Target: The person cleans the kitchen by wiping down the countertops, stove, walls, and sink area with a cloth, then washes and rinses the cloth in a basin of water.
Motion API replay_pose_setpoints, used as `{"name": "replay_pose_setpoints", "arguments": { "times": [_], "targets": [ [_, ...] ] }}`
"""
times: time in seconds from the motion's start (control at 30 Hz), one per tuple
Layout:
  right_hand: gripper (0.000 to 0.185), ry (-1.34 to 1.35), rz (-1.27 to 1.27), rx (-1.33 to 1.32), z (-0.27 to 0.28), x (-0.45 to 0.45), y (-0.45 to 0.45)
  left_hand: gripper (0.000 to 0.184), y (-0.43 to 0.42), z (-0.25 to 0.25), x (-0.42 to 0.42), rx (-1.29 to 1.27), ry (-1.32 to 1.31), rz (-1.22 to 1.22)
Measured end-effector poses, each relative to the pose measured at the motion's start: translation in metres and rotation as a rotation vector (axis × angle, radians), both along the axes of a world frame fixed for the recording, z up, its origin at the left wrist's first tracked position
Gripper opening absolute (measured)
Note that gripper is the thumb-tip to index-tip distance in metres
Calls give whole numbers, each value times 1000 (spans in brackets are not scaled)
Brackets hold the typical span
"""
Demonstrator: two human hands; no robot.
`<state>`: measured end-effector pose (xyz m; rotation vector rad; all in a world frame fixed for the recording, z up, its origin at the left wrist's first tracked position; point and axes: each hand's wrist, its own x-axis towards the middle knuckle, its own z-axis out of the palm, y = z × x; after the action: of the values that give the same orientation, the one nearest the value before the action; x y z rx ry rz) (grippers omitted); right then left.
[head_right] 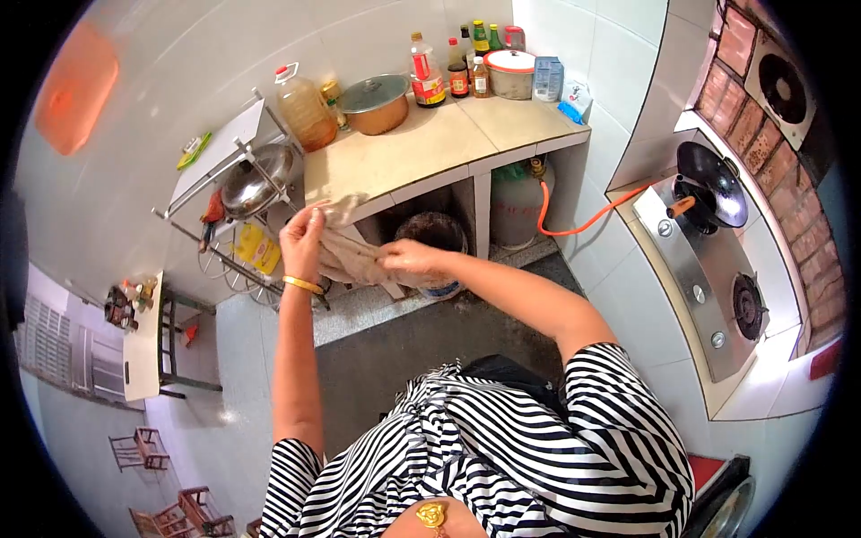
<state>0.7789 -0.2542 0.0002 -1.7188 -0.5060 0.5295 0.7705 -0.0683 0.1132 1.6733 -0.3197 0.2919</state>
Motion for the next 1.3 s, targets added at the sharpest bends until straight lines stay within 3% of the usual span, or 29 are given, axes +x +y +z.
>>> {"name": "replay_pose_setpoints", "arguments": {
  "times": [0.03, 0.1, 0.17, 0.3, 0.47, 0.53, 0.63, 0.8, 0.87, 0.93, 1.0, 1.07, 1.1, 1.13, 1.2, 1.27, 1.3],
  "targets": [
    [25, 84, -20, 139, 33, -7, -15, 20, 9, -4, 15, 43, 34, 86],
    [16, 92, -150, 289, 47, 10, -36, 25, 24, -19, 41, 164, 82, 274],
    [13, 425, -372, 669, 58, 25, -59, 26, 38, -55, 66, 211, 114, 273],
    [24, 498, -365, 1018, 72, 64, -115, 30, 48, -129, 98, 302, 97, 203],
    [22, 361, -410, 1067, 100, 123, -172, 29, 49, -146, 74, 40, 410, 1],
    [22, 50, -655, 989, 117, 143, -184, 28, 51, -148, 68, 20, 494, -51],
    [22, -57, -643, 1142, 133, 176, -192, 28, 42, -150, 68, -21, 554, -43],
    [23, 15, -645, 1227, 102, 251, -259, 27, 25, -159, 96, -24, 626, -48],
    [29, -38, -966, 612, 45, 287, -318, 26, 21, -170, 114, 47, 574, 25],
    [39, -248, -1133, -824, -51, 324, -384, 28, 16, -184, 137, 126, 550, 91],
    [47, 123, -1058, -1101, 1, 285, -344, 29, 6, -190, 165, 611, 173, 338],
    [52, -363, -1077, -1228, -28, 292, -313, 31, -28, -169, 186, 718, 259, 341],
    [64, -353, -904, -1151, -41, 297, -299, 33, -41, -171, 198, 779, 130, 371],
    [58, -364, -710, -1131, -13, 287, -270, 35, -52, -173, 210, 837, -2, 398],
    [54, -479, -533, -1184, -45, 291, -247, 43, -74, -186, 231, 852, 80, 310],
    [53, -391, -529, -1145, -54, 298, -255, 48, -99, -191, 249, 1184, 98, 316],
    [52, -332, -515, -1101, -58, 301, -261, 51, -105, -195, 255, 1214, 223, 248]
  ]
}}
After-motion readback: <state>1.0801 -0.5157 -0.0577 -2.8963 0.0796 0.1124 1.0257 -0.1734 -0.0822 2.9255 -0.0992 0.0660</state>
